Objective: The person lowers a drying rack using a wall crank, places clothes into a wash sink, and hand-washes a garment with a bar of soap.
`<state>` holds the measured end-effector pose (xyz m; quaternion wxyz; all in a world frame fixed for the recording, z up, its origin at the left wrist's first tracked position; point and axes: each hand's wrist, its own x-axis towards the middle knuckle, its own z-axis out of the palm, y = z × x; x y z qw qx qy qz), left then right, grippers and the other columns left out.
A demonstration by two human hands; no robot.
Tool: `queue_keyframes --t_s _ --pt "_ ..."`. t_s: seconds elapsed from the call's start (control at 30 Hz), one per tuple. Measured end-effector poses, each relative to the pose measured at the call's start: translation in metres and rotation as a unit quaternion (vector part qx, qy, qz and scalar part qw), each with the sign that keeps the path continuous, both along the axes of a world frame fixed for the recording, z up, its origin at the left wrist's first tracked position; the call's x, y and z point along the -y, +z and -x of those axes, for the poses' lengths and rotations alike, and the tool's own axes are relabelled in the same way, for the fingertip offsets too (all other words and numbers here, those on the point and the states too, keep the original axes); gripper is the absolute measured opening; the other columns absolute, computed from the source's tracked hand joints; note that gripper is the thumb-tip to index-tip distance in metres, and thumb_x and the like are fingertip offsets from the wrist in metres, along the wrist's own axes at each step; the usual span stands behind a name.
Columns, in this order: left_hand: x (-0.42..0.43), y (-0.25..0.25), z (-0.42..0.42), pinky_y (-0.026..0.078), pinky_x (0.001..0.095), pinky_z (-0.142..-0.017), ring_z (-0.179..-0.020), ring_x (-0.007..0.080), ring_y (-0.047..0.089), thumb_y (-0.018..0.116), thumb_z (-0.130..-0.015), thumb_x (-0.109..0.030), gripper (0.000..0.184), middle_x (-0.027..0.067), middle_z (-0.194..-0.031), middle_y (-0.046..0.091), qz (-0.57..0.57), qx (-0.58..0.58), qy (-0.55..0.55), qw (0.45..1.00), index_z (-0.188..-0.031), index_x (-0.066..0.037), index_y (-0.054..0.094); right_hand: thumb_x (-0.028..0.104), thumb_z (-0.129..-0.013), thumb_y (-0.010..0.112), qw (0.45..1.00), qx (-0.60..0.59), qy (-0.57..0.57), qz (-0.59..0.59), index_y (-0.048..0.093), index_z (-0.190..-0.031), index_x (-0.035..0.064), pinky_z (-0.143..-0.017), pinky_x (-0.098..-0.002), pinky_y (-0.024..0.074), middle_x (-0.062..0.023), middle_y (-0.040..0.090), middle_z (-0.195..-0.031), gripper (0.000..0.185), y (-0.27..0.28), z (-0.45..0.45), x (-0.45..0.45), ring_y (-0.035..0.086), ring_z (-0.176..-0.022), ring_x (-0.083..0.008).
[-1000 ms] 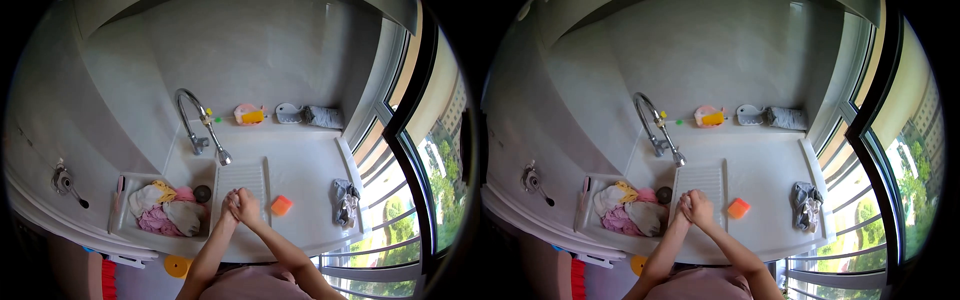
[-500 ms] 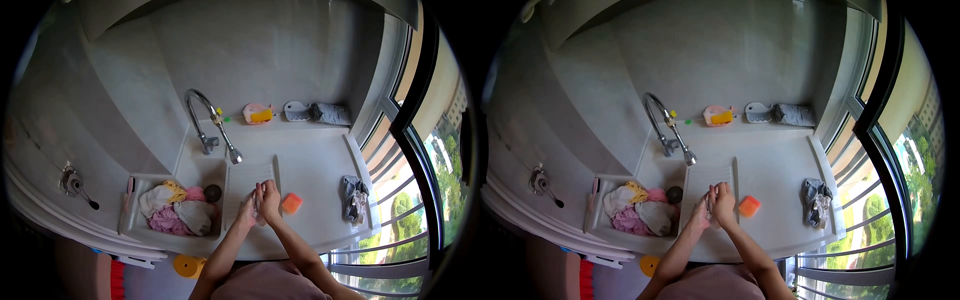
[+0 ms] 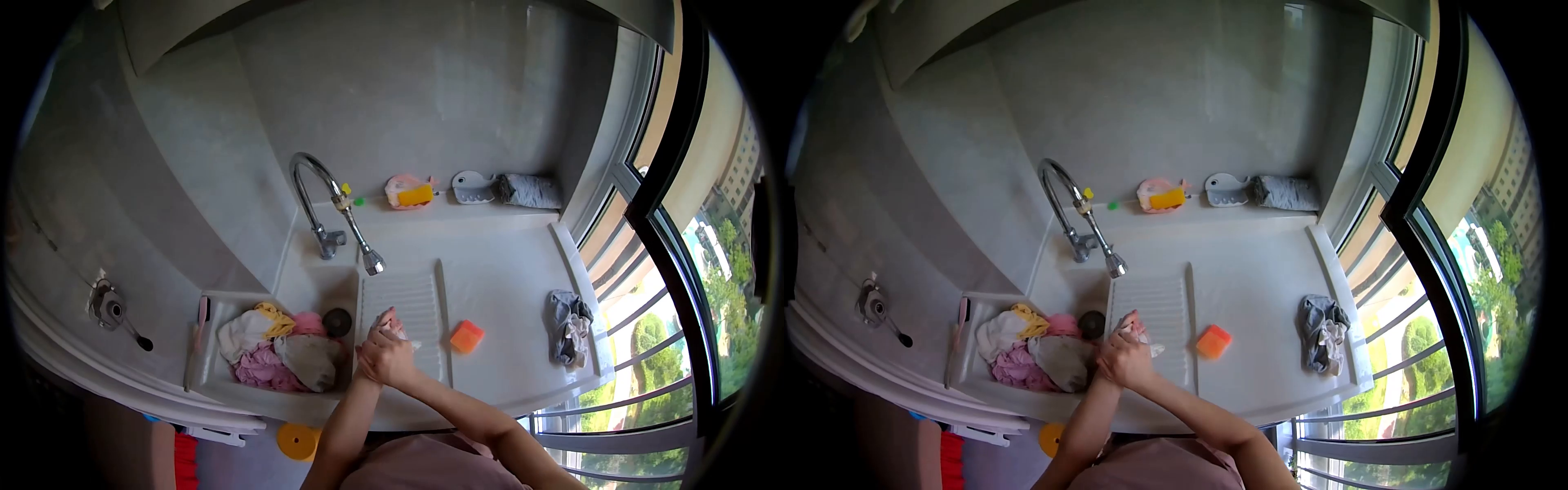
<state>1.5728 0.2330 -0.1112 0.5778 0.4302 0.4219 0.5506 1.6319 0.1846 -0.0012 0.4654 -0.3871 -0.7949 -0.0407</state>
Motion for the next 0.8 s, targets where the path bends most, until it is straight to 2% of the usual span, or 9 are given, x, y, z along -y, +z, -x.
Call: queue_keyframes --t_s 0.1,0.2,0.27,0.3,0.4,0.47,0.6,0.63,0.8 --pt "-0.007 0.004 0.007 0.045 0.0377 -0.081 -0.098 0.0171 0.052 0.040 -0.093 -0.048 0.036 -0.0015 -0.102 0.057 0.244 0.411 -0.125 0.869 -0.107 -0.017 0.052 0.021 -0.078 0.061 0.984 -0.099 -0.052 0.141 0.054 -0.064 0.0052 -0.057 -0.0424 0.0472 -0.0116 0.053 -0.069 0.022 -0.021 -0.021 -0.042 0.057 -0.062 -0.0322" --pt "0.003 0.046 -0.002 0.046 0.0317 -0.074 -0.084 0.0152 0.056 0.046 -0.091 -0.044 0.031 0.0017 -0.092 0.058 0.238 0.254 -0.066 0.935 -0.097 -0.014 0.053 0.019 -0.080 0.059 0.963 -0.119 -0.126 0.205 0.053 -0.065 0.0045 -0.054 -0.0429 0.0458 -0.0124 0.054 -0.069 0.021 -0.018 -0.030 -0.053 0.057 -0.063 -0.0327" --pt "-0.009 -0.013 -0.027 0.045 0.0289 -0.069 -0.078 0.0138 0.056 0.049 -0.090 -0.042 0.027 0.0009 -0.085 0.057 -0.042 0.595 -0.114 0.795 -0.090 -0.015 0.053 0.020 -0.079 0.059 0.980 -0.117 -0.072 0.145 0.053 -0.066 0.0047 -0.055 -0.0422 0.0468 -0.0119 0.055 -0.070 0.021 -0.011 -0.015 -0.028 0.058 -0.064 -0.0322" --pt "-0.017 -0.015 0.016 0.045 0.0288 -0.069 -0.076 0.0132 0.055 0.049 -0.090 -0.039 0.024 -0.0001 -0.082 0.055 0.176 0.449 -0.200 0.853 -0.084 -0.016 0.053 0.021 -0.079 0.060 0.989 -0.094 -0.038 0.105 0.054 -0.066 0.0052 -0.056 -0.0408 0.0480 -0.0114 0.055 -0.070 0.021 -0.010 -0.004 -0.012 0.058 -0.064 -0.0320" --pt "-0.002 0.011 -0.036 0.046 0.0272 -0.069 -0.079 0.0128 0.056 0.042 -0.092 -0.036 0.024 -0.0003 -0.085 0.056 -0.137 0.651 -0.160 0.729 -0.086 -0.016 0.053 0.023 -0.079 0.059 0.976 -0.108 -0.043 0.185 0.056 -0.068 0.0049 -0.058 -0.0434 0.0481 -0.0131 0.056 -0.071 0.022 -0.027 -0.009 -0.031 0.058 -0.063 -0.0337" --pt "0.004 0.062 -0.008 0.046 0.0316 -0.073 -0.085 0.0144 0.056 0.042 -0.092 -0.036 0.024 0.0007 -0.091 0.057 0.267 0.251 -0.063 0.928 -0.094 -0.015 0.054 0.023 -0.079 0.059 0.957 -0.125 -0.136 0.221 0.056 -0.067 0.0045 -0.059 -0.0449 0.0476 -0.0138 0.057 -0.071 0.022 -0.024 -0.035 -0.057 0.059 -0.063 -0.0343" --pt "-0.009 0.006 -0.003 0.047 0.0357 -0.075 -0.084 0.0161 0.057 0.042 -0.092 -0.035 0.024 0.0029 -0.092 0.058 0.207 0.400 -0.139 0.882 -0.096 -0.015 0.054 0.022 -0.078 0.060 0.976 -0.110 -0.101 0.159 0.057 -0.067 0.0044 -0.059 -0.0432 0.0478 -0.0124 0.059 -0.073 0.021 -0.023 -0.021 -0.030 0.060 -0.068 -0.0320" --pt "-0.034 -0.086 0.004 0.047 0.0349 -0.071 -0.078 0.0154 0.057 0.041 -0.092 -0.036 0.024 0.0017 -0.082 0.058 0.144 0.511 -0.253 0.809 -0.086 -0.016 0.053 0.021 -0.076 0.061 0.980 -0.116 -0.054 0.149 0.057 -0.068 0.0050 -0.060 -0.0424 0.0479 -0.0114 0.059 -0.072 0.018 -0.014 -0.012 -0.010 0.059 -0.069 -0.0307" --pt "0.007 0.050 -0.004 0.047 0.0297 -0.071 -0.084 0.0123 0.056 0.043 -0.091 -0.047 0.033 0.0005 -0.089 0.057 0.240 0.228 -0.059 0.942 -0.092 -0.016 0.055 0.029 -0.081 0.065 0.937 -0.153 -0.139 0.282 0.059 -0.094 0.0076 -0.064 -0.0378 0.0495 -0.0108 0.059 -0.069 0.026 -0.026 -0.038 -0.046 0.061 -0.070 -0.0318"
